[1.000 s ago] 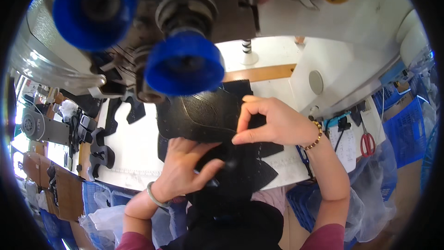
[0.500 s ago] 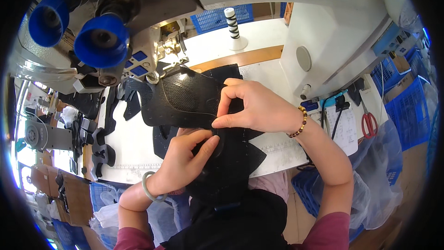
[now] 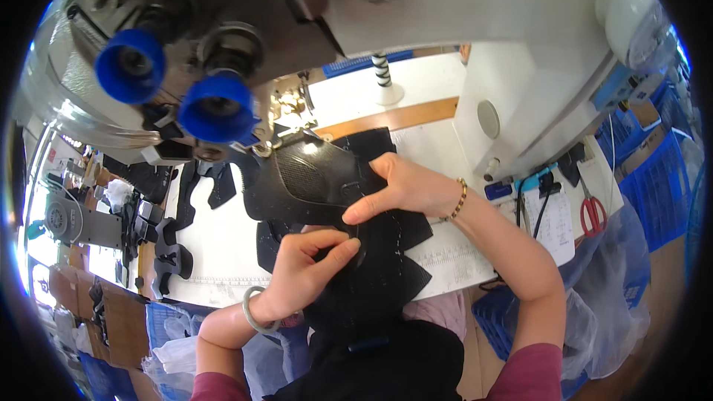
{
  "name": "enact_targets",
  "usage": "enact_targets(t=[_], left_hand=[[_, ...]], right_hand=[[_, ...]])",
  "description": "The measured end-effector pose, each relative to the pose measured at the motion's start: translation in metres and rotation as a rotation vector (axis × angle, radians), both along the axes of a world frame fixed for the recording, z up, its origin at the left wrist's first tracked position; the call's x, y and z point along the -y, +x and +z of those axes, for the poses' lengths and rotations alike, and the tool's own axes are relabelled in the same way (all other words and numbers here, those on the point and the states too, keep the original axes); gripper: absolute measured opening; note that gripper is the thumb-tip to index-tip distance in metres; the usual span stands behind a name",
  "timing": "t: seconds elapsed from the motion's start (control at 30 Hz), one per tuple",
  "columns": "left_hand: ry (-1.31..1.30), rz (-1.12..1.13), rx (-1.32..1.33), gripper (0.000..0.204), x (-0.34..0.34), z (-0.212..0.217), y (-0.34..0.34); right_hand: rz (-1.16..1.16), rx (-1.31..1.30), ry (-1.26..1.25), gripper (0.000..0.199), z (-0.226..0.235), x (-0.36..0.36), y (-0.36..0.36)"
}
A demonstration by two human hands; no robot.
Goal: The person stitches pieces of a shoe upper together using a sewing machine, trims the thread with snips, and positions additional material before sewing it into place.
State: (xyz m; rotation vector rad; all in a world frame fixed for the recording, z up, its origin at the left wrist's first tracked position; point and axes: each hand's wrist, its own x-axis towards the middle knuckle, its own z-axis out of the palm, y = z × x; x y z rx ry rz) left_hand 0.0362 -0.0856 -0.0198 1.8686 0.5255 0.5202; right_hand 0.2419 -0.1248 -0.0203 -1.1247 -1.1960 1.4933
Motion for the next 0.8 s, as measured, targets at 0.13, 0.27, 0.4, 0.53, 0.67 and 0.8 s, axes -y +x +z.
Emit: enact_targets(t=[0.13,0.27,0.4,0.53,0.67,0.8], left_hand=[[0.705,0.036,0.051,0.013,-0.002,0.002,-0.01],[0.916,0.282,0.039,0.024,-0.019,-0.004,-0.032],[0.062,0.389,0.169,0.031,-0.028,-0.008,-0.046],[-0.126,0.401,0.256,0.032,-0.03,0.003,-0.039],[-0.236,0.342,0.331,0.031,-0.032,0.004,-0.041],[-0.266,0.329,0.354,0.029,-0.03,0.002,-0.038]], right_hand=[[-0.049,-0.065,-0.002,0.034,0.004,0.001,-0.008],[-0.1,-0.106,-0.061,0.037,0.004,0.003,-0.009],[-0.102,-0.109,-0.038,0.037,-0.005,0.0,-0.008],[-0.138,-0.092,-0.055,0.034,-0.002,0.003,-0.009],[-0.174,-0.121,-0.068,0.038,0.01,0.008,-0.018],[-0.266,-0.087,-0.045,0.026,0.014,0.006,-0.014]])
